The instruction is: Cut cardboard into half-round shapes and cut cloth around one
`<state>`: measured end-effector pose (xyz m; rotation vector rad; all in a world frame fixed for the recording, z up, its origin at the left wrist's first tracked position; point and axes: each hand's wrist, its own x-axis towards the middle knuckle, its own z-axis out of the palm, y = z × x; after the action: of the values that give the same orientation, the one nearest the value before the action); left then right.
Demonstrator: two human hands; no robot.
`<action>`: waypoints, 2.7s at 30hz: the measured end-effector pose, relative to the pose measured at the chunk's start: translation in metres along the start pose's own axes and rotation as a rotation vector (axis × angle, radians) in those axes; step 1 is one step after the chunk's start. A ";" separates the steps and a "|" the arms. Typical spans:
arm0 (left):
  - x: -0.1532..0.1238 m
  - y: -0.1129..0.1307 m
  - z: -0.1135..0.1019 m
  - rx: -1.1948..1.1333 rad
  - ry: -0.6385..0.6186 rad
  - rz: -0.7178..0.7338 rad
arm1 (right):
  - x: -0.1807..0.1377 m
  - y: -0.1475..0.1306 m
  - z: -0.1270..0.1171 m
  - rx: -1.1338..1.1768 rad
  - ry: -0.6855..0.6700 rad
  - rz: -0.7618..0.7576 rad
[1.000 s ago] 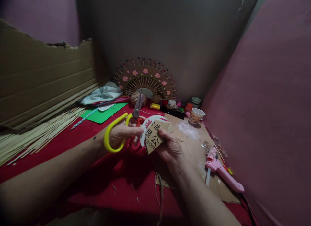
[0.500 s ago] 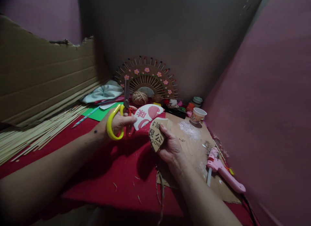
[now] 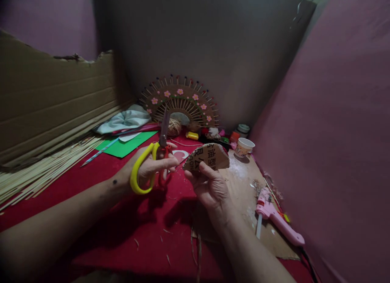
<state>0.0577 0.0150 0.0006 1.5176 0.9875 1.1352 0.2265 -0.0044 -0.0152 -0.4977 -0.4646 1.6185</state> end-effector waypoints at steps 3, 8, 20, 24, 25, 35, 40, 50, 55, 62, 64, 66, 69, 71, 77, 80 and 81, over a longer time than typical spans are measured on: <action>-0.005 -0.002 0.013 -0.255 -0.029 -0.007 | 0.000 0.005 0.001 -0.039 -0.031 -0.019; -0.012 0.002 0.019 -0.205 0.026 -0.051 | 0.001 0.013 -0.001 -0.093 -0.080 0.001; -0.018 -0.005 0.009 0.619 0.023 0.325 | -0.003 0.012 0.008 -0.198 -0.020 -0.182; -0.021 -0.004 0.008 0.900 -0.057 0.487 | -0.001 -0.001 0.009 -0.114 -0.005 -0.227; -0.022 -0.005 0.010 0.941 -0.081 0.491 | -0.001 -0.004 0.009 -0.089 -0.006 -0.232; -0.025 -0.017 0.021 1.129 -0.113 0.392 | 0.001 -0.013 0.011 0.050 -0.103 -0.254; -0.026 -0.013 0.021 1.123 -0.106 0.351 | 0.000 -0.012 0.010 0.008 -0.078 -0.241; -0.029 -0.009 0.020 1.113 -0.143 0.379 | 0.002 -0.007 0.006 -0.023 -0.049 -0.259; -0.030 -0.005 0.017 1.150 -0.183 0.377 | 0.002 -0.008 0.006 -0.028 -0.049 -0.276; -0.031 -0.001 0.018 1.258 -0.214 0.380 | 0.003 -0.009 0.007 -0.023 -0.012 -0.272; -0.032 -0.001 0.018 1.269 -0.212 0.372 | 0.003 -0.009 0.007 -0.042 -0.021 -0.279; -0.032 -0.004 0.017 1.264 -0.210 0.405 | 0.003 -0.009 0.006 -0.059 -0.029 -0.291; -0.031 -0.011 0.015 1.194 -0.181 0.431 | 0.002 -0.009 0.006 -0.055 -0.031 -0.282; -0.029 -0.016 0.014 1.109 -0.135 0.428 | 0.002 -0.010 0.006 -0.055 -0.037 -0.258; -0.025 -0.020 0.019 1.033 -0.082 0.433 | 0.002 -0.012 0.009 0.006 -0.026 -0.237; -0.026 -0.020 0.021 1.085 -0.119 0.381 | 0.003 -0.011 0.009 0.032 -0.062 -0.232; -0.026 -0.021 0.022 1.100 -0.112 0.381 | 0.004 -0.010 0.009 0.035 -0.075 -0.227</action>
<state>0.0717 -0.0101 -0.0266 2.6948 1.3752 0.7201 0.2293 0.0002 -0.0026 -0.3457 -0.5280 1.4276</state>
